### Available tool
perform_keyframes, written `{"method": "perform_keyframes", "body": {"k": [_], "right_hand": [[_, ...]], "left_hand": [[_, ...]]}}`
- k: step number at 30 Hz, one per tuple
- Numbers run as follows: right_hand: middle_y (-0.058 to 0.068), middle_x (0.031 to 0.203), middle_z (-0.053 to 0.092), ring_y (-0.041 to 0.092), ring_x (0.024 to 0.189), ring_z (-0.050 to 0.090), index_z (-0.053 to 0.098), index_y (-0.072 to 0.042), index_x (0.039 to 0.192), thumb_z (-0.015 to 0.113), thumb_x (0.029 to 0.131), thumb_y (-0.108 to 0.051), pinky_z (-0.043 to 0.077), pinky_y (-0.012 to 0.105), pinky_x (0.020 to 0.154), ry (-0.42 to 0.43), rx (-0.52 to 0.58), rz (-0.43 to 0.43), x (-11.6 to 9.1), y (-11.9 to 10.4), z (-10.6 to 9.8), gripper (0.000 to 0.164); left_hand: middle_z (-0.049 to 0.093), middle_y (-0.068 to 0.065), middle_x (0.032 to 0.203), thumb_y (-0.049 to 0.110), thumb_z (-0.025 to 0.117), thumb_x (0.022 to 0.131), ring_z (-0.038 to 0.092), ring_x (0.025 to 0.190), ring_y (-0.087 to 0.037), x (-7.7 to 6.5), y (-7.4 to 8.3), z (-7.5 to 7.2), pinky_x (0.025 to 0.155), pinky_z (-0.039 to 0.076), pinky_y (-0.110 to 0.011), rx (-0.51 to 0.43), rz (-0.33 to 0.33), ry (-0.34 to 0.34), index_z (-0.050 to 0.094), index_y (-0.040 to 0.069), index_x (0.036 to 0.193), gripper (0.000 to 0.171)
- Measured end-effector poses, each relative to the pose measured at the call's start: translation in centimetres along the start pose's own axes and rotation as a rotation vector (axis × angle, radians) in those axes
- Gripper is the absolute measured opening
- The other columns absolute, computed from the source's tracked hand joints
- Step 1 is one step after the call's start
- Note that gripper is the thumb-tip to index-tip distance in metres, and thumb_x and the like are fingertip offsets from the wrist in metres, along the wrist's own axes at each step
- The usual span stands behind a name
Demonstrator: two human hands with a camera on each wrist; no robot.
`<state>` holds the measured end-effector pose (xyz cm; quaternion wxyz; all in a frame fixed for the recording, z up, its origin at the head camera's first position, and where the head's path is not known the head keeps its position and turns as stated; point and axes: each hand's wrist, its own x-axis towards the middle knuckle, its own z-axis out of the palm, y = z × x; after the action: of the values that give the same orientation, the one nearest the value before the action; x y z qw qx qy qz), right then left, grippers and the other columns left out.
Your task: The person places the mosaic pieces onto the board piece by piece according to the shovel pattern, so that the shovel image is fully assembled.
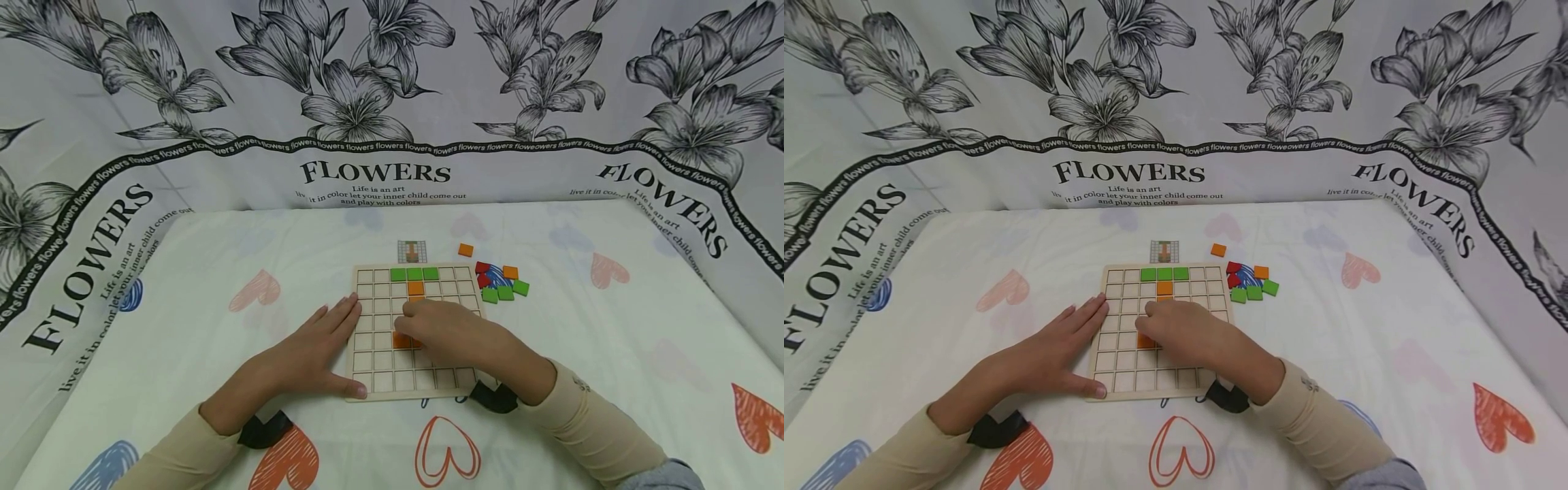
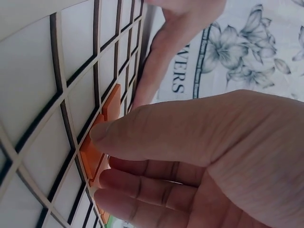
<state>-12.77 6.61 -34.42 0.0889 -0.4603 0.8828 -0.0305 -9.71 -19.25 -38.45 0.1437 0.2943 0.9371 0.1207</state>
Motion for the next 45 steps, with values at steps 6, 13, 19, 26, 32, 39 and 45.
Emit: {"method": "perform_keyframes", "body": {"k": [6,13,19,26,32,39,45], "right_hand": [[-0.003,0.088,0.061,0.013,0.077,0.053,0.071,-0.013,0.105,0.08,0.086,-0.011,0.05,0.023,0.071,-0.013,0.003,0.022,0.0,0.0,0.0,0.021],[-0.006,0.082,0.058,0.012,0.076,0.052,0.072,-0.015,0.096,0.078,0.087,-0.01,0.049,0.024,0.07,-0.072,0.077,0.067,0.2,0.8,-0.2,0.012],[-0.006,0.074,0.053,0.014,0.074,0.051,0.07,-0.016,0.087,0.073,0.089,-0.005,0.044,0.027,0.065,-0.082,0.21,0.086,0.0,2.5,-0.7,0.012],[-0.003,0.082,0.059,0.015,0.076,0.052,0.072,-0.012,0.089,0.069,0.093,-0.007,0.046,0.029,0.067,0.047,0.213,0.169,-0.3,6.4,-0.7,0.008],[0.022,0.133,0.057,0.036,0.119,0.056,0.063,0.003,0.129,0.061,0.097,-0.006,0.049,0.046,0.097,0.175,0.179,0.308,-0.7,10.4,0.2,0.033],[0.028,0.155,0.033,0.044,0.143,0.03,0.042,0.006,0.149,0.048,0.107,-0.019,0.029,0.055,0.114,0.143,0.243,0.359,-1.2,13.0,1.1,0.049],[0.021,0.134,0.06,0.039,0.125,0.054,0.063,0.002,0.133,0.057,0.103,-0.012,0.045,0.052,0.102,0.17,0.201,0.387,-2.0,13.7,0.7,0.034]], "left_hand": [[0.001,-0.009,0.168,0.089,0.057,0.07,0.001,0.153,-0.023,0.1,-0.1,0.1,0.121,0.007,-0.048,0.005,-0.005,-0.001,0.01,0.005,0.161,0.132],[0.002,-0.009,0.168,0.088,0.058,0.071,0.001,0.153,-0.023,0.1,-0.1,0.3,0.121,0.007,-0.048,0.001,-0.003,0.003,0.01,0.005,0.161,0.132],[0.003,-0.01,0.168,0.087,0.059,0.071,0.003,0.153,-0.024,0.0,-0.1,0.3,0.121,0.008,-0.049,-0.001,0.001,0.005,0.011,0.004,0.161,0.131],[0.004,-0.01,0.168,0.087,0.06,0.071,0.002,0.153,-0.024,0.0,0.1,0.1,0.121,0.008,-0.049,0.001,-0.002,0.01,0.012,0.003,0.161,0.131],[0.002,-0.01,0.168,0.089,0.057,0.071,0.001,0.153,-0.023,0.0,0.0,0.2,0.121,0.008,-0.048,0.011,-0.004,0.006,0.011,0.004,0.161,0.131],[0.003,-0.01,0.168,0.089,0.057,0.07,0.002,0.153,-0.024,0.0,-0.1,0.3,0.121,0.008,-0.049,0.008,-0.005,0.008,0.011,0.004,0.161,0.132],[0.003,-0.009,0.168,0.09,0.056,0.07,0.002,0.153,-0.023,0.1,-0.1,0.4,0.121,0.008,-0.049,0.012,-0.006,0.008,0.011,0.004,0.161,0.133]]}}
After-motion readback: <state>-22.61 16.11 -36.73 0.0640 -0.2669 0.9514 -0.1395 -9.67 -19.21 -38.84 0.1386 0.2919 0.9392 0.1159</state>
